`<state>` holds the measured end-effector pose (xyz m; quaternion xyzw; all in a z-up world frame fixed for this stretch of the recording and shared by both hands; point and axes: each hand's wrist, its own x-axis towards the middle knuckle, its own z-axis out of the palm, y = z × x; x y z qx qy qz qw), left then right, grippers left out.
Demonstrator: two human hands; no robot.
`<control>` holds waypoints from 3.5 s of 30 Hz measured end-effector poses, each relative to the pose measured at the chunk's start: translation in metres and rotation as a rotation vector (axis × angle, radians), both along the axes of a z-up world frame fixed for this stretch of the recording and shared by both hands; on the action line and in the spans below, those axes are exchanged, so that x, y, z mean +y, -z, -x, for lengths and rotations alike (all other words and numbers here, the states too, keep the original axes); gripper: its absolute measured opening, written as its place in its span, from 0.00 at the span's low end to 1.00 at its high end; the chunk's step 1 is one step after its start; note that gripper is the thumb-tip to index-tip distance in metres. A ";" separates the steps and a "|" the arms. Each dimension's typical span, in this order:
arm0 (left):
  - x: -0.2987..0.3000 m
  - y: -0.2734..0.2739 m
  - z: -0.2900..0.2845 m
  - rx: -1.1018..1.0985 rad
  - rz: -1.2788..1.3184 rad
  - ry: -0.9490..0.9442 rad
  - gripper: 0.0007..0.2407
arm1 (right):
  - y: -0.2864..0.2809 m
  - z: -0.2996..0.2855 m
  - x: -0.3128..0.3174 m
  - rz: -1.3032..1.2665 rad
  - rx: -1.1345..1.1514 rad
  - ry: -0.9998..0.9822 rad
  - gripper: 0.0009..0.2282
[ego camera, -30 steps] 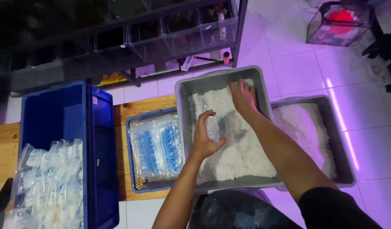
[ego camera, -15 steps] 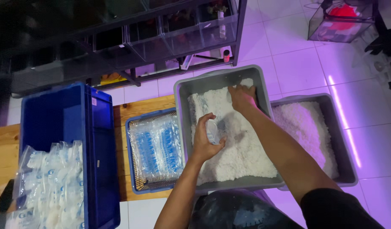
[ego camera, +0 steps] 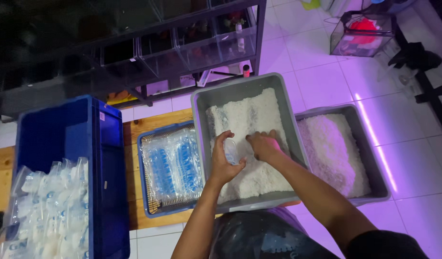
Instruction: The person scoops white granular material from a bin into plastic bags using a cup and places the bags into a blue crate.
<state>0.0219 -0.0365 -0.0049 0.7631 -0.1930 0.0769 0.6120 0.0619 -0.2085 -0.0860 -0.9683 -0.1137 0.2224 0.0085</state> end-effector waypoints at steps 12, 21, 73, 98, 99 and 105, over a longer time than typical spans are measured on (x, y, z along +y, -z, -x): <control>0.019 -0.008 0.028 0.042 -0.013 -0.081 0.34 | -0.015 0.080 -0.004 -0.038 -0.168 0.025 0.20; 0.034 -0.015 0.041 0.026 0.006 -0.121 0.33 | -0.084 0.101 -0.006 -0.277 0.101 0.103 0.29; 0.059 -0.028 0.042 -0.061 0.000 -0.082 0.33 | -0.059 0.100 0.001 -0.585 -0.010 0.169 0.26; 0.032 -0.036 0.039 -0.033 -0.326 -0.173 0.36 | -0.071 0.085 -0.029 -1.443 0.158 0.719 0.23; 0.029 -0.039 0.038 -0.029 -0.364 -0.170 0.36 | -0.074 0.083 -0.032 -1.522 0.099 0.754 0.22; 0.001 -0.061 0.032 0.128 -0.582 -0.022 0.38 | -0.130 0.084 -0.020 -1.679 -0.060 0.860 0.23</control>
